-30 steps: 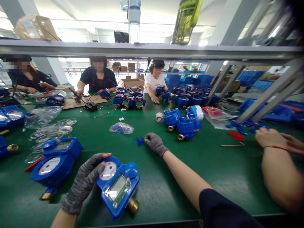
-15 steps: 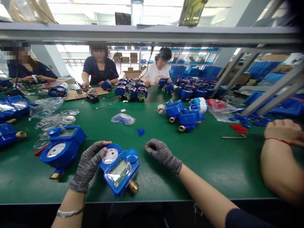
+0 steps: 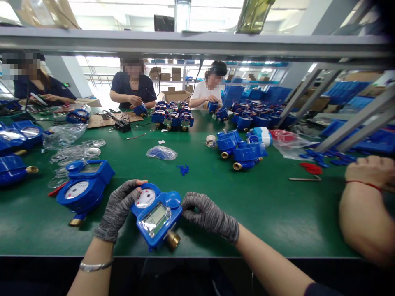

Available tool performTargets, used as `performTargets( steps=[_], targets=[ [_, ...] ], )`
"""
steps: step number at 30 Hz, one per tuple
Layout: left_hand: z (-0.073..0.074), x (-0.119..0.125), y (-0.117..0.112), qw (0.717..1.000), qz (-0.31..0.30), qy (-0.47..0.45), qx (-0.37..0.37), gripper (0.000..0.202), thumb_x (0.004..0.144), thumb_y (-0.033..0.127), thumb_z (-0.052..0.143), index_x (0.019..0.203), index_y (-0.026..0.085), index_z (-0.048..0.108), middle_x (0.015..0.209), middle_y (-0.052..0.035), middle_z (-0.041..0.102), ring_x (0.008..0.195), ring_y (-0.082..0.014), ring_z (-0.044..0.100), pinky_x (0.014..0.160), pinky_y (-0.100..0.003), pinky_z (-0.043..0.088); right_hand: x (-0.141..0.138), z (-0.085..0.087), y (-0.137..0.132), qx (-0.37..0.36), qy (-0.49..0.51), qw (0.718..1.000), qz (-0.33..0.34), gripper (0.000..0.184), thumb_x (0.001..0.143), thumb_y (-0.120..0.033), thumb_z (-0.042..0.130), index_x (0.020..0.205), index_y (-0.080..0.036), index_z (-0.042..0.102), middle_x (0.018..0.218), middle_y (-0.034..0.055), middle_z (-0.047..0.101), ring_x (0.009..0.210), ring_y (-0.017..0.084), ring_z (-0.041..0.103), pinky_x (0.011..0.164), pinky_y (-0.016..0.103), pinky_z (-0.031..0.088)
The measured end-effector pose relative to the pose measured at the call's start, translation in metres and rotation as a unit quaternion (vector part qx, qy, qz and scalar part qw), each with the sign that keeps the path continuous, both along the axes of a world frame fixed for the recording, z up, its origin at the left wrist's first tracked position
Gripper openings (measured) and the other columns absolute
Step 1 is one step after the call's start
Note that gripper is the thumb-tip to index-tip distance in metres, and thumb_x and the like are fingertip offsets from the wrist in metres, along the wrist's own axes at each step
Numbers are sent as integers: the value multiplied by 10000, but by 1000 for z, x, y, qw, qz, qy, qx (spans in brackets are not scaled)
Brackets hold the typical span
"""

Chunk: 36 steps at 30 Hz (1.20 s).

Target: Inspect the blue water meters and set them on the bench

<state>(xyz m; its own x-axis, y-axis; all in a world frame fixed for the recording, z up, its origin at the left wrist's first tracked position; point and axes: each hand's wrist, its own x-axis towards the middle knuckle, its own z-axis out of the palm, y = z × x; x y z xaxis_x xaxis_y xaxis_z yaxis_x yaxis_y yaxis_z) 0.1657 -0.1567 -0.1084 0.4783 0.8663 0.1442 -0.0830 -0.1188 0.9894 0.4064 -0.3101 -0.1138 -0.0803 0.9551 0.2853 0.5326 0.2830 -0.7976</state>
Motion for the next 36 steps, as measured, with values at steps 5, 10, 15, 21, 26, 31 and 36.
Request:
performTargets(
  steps=[5,10,15,21,26,31,36],
  targets=[
    [0,1,0,1000,-8,-2,-10,300,810,336,736,1051,163,692,1174,-125,701,1136,-300,621,971,-403,477,1,-7,-16,54,-80,995,15,156,921,-244,560,973,-193,697,974,73,623,912,181,568,832,317,479],
    [-3,1,3,1000,-7,-2,-2,284,814,325,733,1043,164,688,1172,-126,701,1132,-297,624,971,-406,478,-3,-6,-20,-92,67,993,-24,237,925,-362,565,1051,-194,677,1014,79,652,944,204,600,854,352,488],
    [-3,-1,3,1000,-5,-2,1,269,808,318,741,1027,170,694,1167,-122,704,1131,-290,625,966,-393,484,-15,-8,-2,-277,329,902,-8,408,848,-483,642,1116,-193,539,785,18,641,633,154,608,593,282,496],
    [0,4,1,1000,-5,-6,-9,257,805,329,738,1012,180,704,1160,-123,707,1123,-309,631,961,-431,501,-29,-5,0,-280,445,850,-19,343,748,-317,726,1034,-217,565,704,-16,611,570,102,535,511,193,382],
    [8,-10,-4,994,-41,83,63,302,850,414,658,1076,228,732,1305,-110,634,1243,-322,556,1090,-465,411,-28,-9,3,-258,434,863,-21,378,745,-348,747,1059,-220,579,713,-19,605,592,101,528,515,191,378],
    [5,-54,-11,925,-157,256,234,677,723,453,754,1364,410,541,1551,-23,385,1327,-349,475,1036,-444,478,-18,-27,22,-298,419,858,4,438,740,-428,730,1077,-196,575,709,-9,613,569,126,579,523,234,466],
    [-30,-67,-15,884,-52,234,401,739,645,499,793,1338,467,537,1369,-30,587,1225,-371,556,977,-515,513,5,-27,49,-178,228,952,-97,412,772,-454,722,1095,-204,663,872,25,695,765,178,666,681,307,548]
  ],
)
